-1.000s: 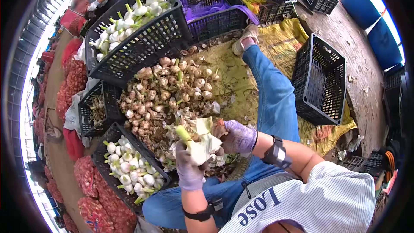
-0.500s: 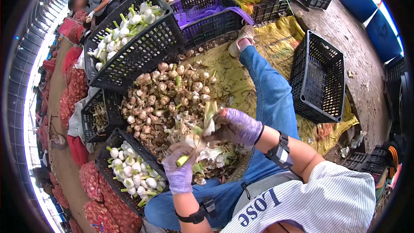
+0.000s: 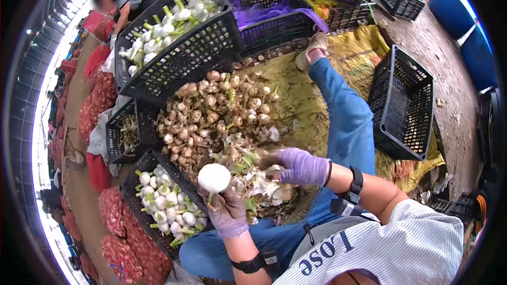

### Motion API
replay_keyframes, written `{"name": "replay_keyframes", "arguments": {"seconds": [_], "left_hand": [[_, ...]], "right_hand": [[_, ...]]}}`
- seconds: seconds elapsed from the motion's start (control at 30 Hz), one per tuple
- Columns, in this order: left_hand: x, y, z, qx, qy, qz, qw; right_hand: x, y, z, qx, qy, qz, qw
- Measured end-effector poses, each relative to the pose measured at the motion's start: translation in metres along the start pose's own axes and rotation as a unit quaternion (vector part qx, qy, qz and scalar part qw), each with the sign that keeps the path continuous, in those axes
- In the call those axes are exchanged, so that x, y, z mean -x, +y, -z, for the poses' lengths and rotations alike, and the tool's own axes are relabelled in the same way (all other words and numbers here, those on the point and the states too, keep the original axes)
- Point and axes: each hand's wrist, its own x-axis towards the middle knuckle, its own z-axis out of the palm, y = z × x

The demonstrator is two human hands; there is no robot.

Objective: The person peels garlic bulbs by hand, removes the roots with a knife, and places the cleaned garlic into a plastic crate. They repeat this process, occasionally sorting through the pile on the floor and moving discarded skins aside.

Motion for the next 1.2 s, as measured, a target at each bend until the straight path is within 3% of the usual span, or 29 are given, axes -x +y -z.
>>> {"name": "replay_keyframes", "arguments": {"seconds": [0.07,0.1,0.13,0.2,0.27,0.33,0.4,0.43,0.47,0.5,0.53,0.6,0.67,0.73,0.77,0.8,0.87,0.9,0.93,1.0,1.13,1.2], "left_hand": [[-0.004,0.008,0.036,0.063,0.028,-0.004,0.998],[-0.007,0.015,0.035,0.016,0.005,-0.025,1.000],[-0.010,0.030,0.045,-0.022,0.144,-0.055,0.988],[-0.021,0.067,0.048,-0.106,0.257,-0.116,0.954],[-0.040,0.106,0.045,-0.090,0.283,-0.217,0.930],[-0.052,0.126,0.046,-0.159,0.344,-0.328,0.865],[-0.061,0.135,0.068,-0.227,0.346,-0.353,0.839],[-0.065,0.139,0.093,-0.235,0.340,-0.321,0.852],[-0.073,0.113,0.074,-0.258,0.386,-0.230,0.855],[-0.074,0.104,0.116,-0.560,0.263,-0.152,0.770],[-0.074,0.094,0.157,-0.794,0.104,-0.057,0.596],[-0.104,0.027,0.091,-0.699,0.145,0.163,0.681],[-0.135,0.003,0.144,-0.783,0.126,0.138,0.593],[-0.180,-0.019,0.204,-0.812,0.086,0.068,0.573],[-0.202,-0.034,0.197,-0.742,0.135,0.126,0.645],[-0.223,-0.049,0.176,-0.842,0.147,0.155,0.495],[-0.249,-0.062,0.220,-0.921,0.041,0.105,0.373],[-0.260,-0.064,0.251,-0.923,-0.024,0.096,0.371],[-0.271,-0.069,0.266,-0.933,-0.028,0.169,0.316],[-0.293,-0.072,0.270,-0.910,0.029,0.289,0.296],[-0.270,-0.061,0.215,-0.904,0.069,0.249,0.339],[-0.235,-0.050,0.166,-0.773,0.109,0.130,0.611]], "right_hand": [[-0.005,0.019,-0.016,-0.021,-0.007,0.015,1.000],[-0.006,0.026,-0.021,-0.049,-0.020,0.006,0.999],[-0.007,0.032,-0.023,-0.055,-0.022,0.025,0.998],[-0.008,0.044,-0.029,-0.125,-0.019,0.002,0.992],[-0.013,0.054,-0.029,-0.128,-0.038,-0.035,0.990],[-0.016,0.061,-0.028,-0.130,-0.048,-0.080,0.987],[-0.019,0.067,-0.027,-0.107,-0.073,-0.111,0.985],[-0.020,0.080,-0.032,-0.083,-0.069,-0.093,0.990],[-0.022,0.083,-0.033,-0.081,-0.068,-0.108,0.989],[-0.026,0.076,-0.027,-0.103,-0.082,-0.163,0.978],[-0.030,0.068,-0.019,-0.125,-0.097,-0.217,0.963],[-0.034,0.075,-0.015,-0.152,-0.081,-0.228,0.958],[-0.038,0.090,-0.016,-0.181,-0.065,-0.236,0.953],[-0.042,0.116,-0.019,-0.124,-0.085,-0.208,0.967],[-0.045,0.126,-0.021,-0.094,-0.123,-0.250,0.956],[-0.047,0.128,-0.016,-0.096,-0.119,-0.257,0.954],[-0.049,0.124,-0.005,-0.180,-0.087,-0.274,0.941],[-0.047,0.138,-0.011,-0.137,-0.090,-0.260,0.952],[-0.047,0.140,-0.009,-0.137,-0.087,-0.265,0.951],[-0.048,0.138,-0.008,-0.203,-0.042,-0.292,0.934],[-0.044,0.140,-0.013,-0.183,-0.014,-0.228,0.956],[-0.046,0.123,-0.015,-0.205,0.016,-0.228,0.952]]}}
